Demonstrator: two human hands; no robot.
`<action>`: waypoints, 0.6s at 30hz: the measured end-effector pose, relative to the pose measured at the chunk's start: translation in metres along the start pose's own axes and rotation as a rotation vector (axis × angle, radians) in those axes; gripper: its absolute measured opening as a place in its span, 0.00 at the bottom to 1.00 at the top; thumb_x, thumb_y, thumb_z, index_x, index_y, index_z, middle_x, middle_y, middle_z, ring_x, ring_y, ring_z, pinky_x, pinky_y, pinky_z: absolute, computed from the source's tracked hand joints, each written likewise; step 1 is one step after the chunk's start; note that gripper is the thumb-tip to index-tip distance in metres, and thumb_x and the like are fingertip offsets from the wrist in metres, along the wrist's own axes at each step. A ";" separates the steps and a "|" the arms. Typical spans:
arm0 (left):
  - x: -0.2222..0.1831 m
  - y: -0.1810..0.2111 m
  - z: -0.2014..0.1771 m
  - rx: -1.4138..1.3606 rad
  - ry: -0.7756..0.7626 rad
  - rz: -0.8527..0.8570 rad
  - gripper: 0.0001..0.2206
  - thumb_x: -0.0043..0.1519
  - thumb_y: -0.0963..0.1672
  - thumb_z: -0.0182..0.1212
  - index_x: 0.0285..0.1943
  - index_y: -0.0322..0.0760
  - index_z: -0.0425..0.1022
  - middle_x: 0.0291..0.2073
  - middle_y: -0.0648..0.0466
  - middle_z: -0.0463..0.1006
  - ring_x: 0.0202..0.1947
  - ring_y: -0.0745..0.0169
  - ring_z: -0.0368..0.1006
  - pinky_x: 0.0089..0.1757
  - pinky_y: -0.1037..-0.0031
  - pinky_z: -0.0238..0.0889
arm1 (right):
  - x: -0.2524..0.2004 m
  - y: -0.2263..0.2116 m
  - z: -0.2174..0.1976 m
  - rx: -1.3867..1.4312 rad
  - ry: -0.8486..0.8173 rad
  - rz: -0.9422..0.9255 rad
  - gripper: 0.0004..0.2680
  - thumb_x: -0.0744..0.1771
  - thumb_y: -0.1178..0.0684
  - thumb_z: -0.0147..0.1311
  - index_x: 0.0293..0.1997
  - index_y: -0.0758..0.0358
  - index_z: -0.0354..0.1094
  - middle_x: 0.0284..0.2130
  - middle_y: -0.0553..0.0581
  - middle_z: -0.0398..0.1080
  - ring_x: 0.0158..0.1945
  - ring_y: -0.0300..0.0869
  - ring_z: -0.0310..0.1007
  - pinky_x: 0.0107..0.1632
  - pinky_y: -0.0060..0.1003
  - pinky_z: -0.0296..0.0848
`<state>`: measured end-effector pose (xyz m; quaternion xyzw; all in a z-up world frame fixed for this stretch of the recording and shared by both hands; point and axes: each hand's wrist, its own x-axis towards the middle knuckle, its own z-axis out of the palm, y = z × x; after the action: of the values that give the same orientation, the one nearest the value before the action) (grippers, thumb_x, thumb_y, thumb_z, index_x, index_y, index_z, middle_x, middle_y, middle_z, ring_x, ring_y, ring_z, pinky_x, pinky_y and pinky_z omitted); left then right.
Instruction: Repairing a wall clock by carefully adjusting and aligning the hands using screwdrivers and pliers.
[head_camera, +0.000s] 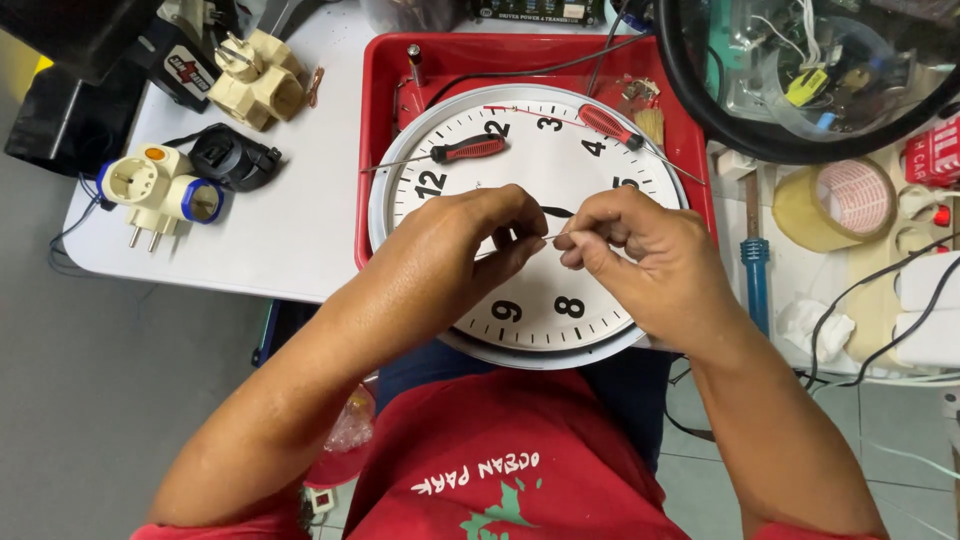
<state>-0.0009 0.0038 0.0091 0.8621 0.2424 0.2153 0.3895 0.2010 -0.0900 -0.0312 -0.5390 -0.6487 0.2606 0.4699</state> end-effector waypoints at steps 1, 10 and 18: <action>0.002 -0.003 -0.001 -0.001 -0.002 0.000 0.04 0.62 0.38 0.61 0.44 0.34 0.78 0.32 0.46 0.83 0.37 0.49 0.83 0.40 0.61 0.75 | 0.004 0.003 0.000 -0.001 0.001 0.002 0.03 0.67 0.68 0.54 0.42 0.70 0.70 0.25 0.62 0.77 0.31 0.43 0.81 0.40 0.37 0.78; 0.023 -0.053 -0.002 0.015 -0.077 -0.158 0.07 0.62 0.36 0.60 0.47 0.31 0.79 0.36 0.41 0.84 0.41 0.44 0.83 0.41 0.59 0.75 | 0.030 0.032 -0.012 -0.121 -0.122 0.126 0.10 0.66 0.66 0.57 0.52 0.70 0.68 0.37 0.65 0.80 0.37 0.46 0.80 0.44 0.42 0.76; 0.045 -0.083 0.010 0.125 -0.084 -0.074 0.08 0.62 0.35 0.59 0.49 0.29 0.78 0.39 0.39 0.82 0.42 0.41 0.82 0.43 0.58 0.75 | 0.051 0.051 -0.007 -0.358 -0.198 0.020 0.05 0.67 0.64 0.57 0.44 0.67 0.77 0.32 0.61 0.77 0.30 0.42 0.74 0.34 0.34 0.70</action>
<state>0.0190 0.0724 -0.0537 0.8835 0.2703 0.1489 0.3524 0.2313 -0.0287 -0.0546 -0.5920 -0.7223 0.1976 0.2979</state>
